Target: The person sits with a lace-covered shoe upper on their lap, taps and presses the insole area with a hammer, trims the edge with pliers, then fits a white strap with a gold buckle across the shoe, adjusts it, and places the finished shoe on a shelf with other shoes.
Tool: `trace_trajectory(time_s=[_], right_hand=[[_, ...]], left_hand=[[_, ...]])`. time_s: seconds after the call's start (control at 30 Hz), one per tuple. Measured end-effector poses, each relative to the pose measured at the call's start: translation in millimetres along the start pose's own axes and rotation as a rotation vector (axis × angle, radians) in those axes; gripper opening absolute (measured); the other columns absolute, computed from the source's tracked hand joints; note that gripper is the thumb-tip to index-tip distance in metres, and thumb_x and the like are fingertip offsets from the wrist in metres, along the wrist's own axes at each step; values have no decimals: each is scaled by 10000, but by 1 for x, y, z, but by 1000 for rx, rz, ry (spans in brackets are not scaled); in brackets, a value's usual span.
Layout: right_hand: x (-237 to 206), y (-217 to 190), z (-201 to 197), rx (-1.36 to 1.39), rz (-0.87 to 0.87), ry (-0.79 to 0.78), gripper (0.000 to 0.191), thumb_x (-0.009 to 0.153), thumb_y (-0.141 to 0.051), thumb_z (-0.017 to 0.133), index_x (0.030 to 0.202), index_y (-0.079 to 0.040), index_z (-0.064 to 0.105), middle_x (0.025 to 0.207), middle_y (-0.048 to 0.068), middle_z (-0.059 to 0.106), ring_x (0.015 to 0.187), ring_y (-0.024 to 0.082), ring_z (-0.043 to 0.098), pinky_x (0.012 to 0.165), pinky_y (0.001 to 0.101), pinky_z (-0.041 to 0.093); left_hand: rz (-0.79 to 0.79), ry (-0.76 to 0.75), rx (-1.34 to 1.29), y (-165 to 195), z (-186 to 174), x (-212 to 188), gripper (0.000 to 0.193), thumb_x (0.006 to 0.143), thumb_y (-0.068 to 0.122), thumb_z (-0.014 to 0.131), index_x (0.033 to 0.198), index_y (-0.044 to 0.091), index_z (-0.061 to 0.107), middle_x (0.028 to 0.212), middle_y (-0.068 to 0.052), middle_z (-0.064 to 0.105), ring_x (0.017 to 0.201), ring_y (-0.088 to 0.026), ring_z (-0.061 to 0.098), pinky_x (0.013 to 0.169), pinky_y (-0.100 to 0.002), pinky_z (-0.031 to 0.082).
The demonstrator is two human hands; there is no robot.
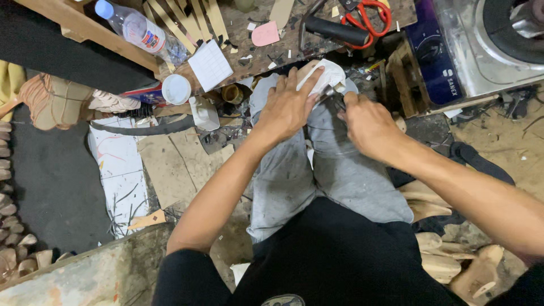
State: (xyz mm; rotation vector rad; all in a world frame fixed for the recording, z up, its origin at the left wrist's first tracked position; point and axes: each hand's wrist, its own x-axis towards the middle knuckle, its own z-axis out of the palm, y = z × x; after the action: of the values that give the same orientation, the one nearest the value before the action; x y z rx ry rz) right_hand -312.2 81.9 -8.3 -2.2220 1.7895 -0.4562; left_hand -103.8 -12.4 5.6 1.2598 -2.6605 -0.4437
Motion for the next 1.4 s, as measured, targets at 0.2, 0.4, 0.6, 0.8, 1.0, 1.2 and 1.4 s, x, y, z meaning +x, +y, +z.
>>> trace_trajectory(time_s=[0.2, 0.4, 0.6, 0.8, 1.0, 1.2, 1.4], right_hand=[[4, 3, 6, -24, -44, 124, 213, 840, 17, 591, 1027, 74, 506, 960, 283, 617, 849, 446, 667, 718, 497, 543], [-21, -16, -21, 210, 117, -417, 207, 1005, -208, 574, 1082, -16, 585, 924, 253, 678, 899, 447, 669, 794, 514, 539], [-5, -3, -70, 515, -175, -378, 385, 998, -342, 595, 1180, -14, 680, 991, 154, 737, 898, 293, 718, 768, 425, 558], [145, 66, -21, 232, -61, 280, 223, 1006, -149, 697, 1167, 5, 691, 1103, 191, 686, 1037, 326, 639, 920, 445, 511], [186, 77, 41, -207, -148, 249, 476, 894, -317, 799, 1180, 42, 673, 1270, 251, 603, 1238, 414, 488, 1015, 506, 425], [183, 57, -8, 65, 7, 199, 375, 1022, -295, 757, 1187, 29, 665, 1083, 253, 659, 1023, 408, 615, 849, 547, 472], [14, -18, -109, 934, -133, 490, 313, 1119, -302, 600, 1202, -20, 492, 814, 58, 588, 624, 132, 596, 571, 286, 512]], left_hand=[[-42, -4, -98, 4, -6, 16, 521, 1064, 439, 492, 1564, 343, 380, 1419, -326, 498, 1274, -498, 522, 1007, -605, 431], [62, -20, -80, 1, -2, 21, 523, 1055, 388, 486, 1555, 255, 410, 1222, -267, 591, 1110, -472, 588, 936, -598, 455], [34, -37, 25, -2, -2, 21, 535, 1055, 370, 508, 1554, 199, 417, 1165, -283, 594, 1023, -467, 612, 905, -555, 479], [158, 57, -143, -2, -44, -15, 651, 966, 454, 667, 1522, 186, 462, 1369, -311, 539, 1230, -475, 541, 976, -509, 463], [-155, 108, -489, -17, -57, -103, 755, 829, 184, 827, 1512, 145, 507, 1462, -146, 612, 1351, -310, 576, 1130, -391, 469], [-169, 55, -1138, -27, -34, -105, 732, 839, 12, 821, 1504, 79, 522, 1469, -99, 611, 1338, -168, 546, 1130, -322, 432], [-301, -100, -1500, -31, -16, -98, 713, 883, -38, 731, 1538, 109, 493, 1370, -90, 639, 1132, -155, 634, 866, -311, 583]])
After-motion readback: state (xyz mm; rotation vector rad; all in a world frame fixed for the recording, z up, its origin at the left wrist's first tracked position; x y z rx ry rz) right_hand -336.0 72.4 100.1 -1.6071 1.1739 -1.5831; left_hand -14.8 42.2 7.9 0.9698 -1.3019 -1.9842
